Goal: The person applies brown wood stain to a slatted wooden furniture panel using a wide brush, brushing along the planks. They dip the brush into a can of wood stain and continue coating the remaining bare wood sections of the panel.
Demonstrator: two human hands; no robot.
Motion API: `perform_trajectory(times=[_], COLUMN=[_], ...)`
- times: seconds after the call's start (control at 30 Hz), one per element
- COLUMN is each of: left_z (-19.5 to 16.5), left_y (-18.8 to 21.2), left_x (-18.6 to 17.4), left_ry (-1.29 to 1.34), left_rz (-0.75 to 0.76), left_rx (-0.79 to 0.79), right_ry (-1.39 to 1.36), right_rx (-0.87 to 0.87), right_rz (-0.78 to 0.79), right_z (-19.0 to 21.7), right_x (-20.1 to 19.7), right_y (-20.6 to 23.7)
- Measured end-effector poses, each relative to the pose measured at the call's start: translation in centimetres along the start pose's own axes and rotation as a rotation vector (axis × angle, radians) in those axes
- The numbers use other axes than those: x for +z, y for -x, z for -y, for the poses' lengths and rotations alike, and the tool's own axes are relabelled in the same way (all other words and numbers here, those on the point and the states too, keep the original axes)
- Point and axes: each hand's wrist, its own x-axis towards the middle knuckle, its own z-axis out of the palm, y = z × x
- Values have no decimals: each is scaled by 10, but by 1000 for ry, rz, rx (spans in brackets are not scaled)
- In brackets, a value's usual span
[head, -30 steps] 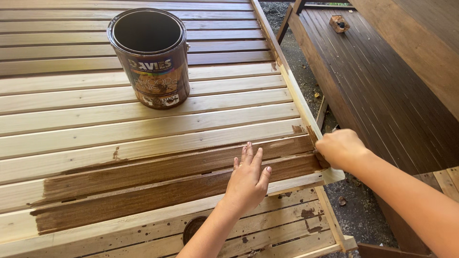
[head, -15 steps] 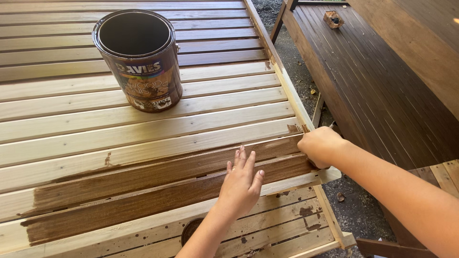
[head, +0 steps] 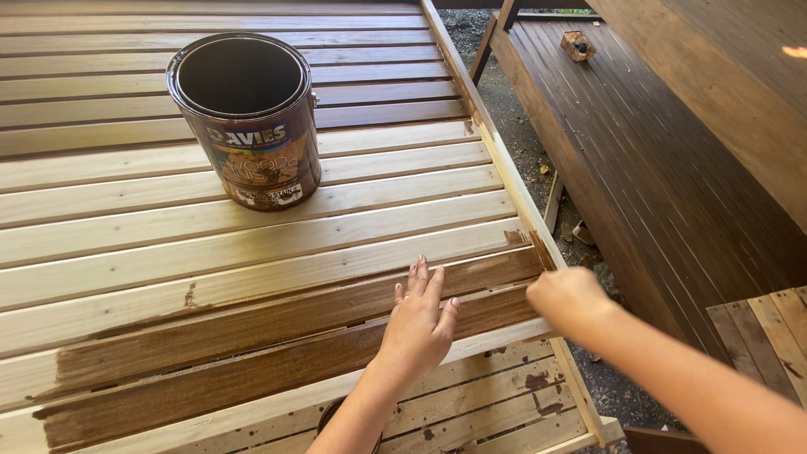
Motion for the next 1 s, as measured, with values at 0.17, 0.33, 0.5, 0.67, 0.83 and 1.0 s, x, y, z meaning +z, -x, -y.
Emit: perform_trajectory(times=[0.17,0.33,0.5,0.67,0.83,1.0], left_z=[11,23,38,44,45,46], left_y=[-1,-1,9,6,9,22], left_x=[-9,-24,-43,-54,-57,-53], left_ry=[-11,-29,-25,-5,35,37], left_rz=[-1,-1,-19,-117,-157,-142], left_rx=[-44,-103,-174,-144,-104,-160], right_ry=[-397,-175,-391,-487,-692,-812], right_rx=[263,373,376,108,121,516], right_rz=[22,-410,-238,-637,-580,-461], right_z=[-24,-15,64,186,148,58], right_x=[-10,20,53,32,61,90], right_y=[9,-23,-31,-20,-23,-15])
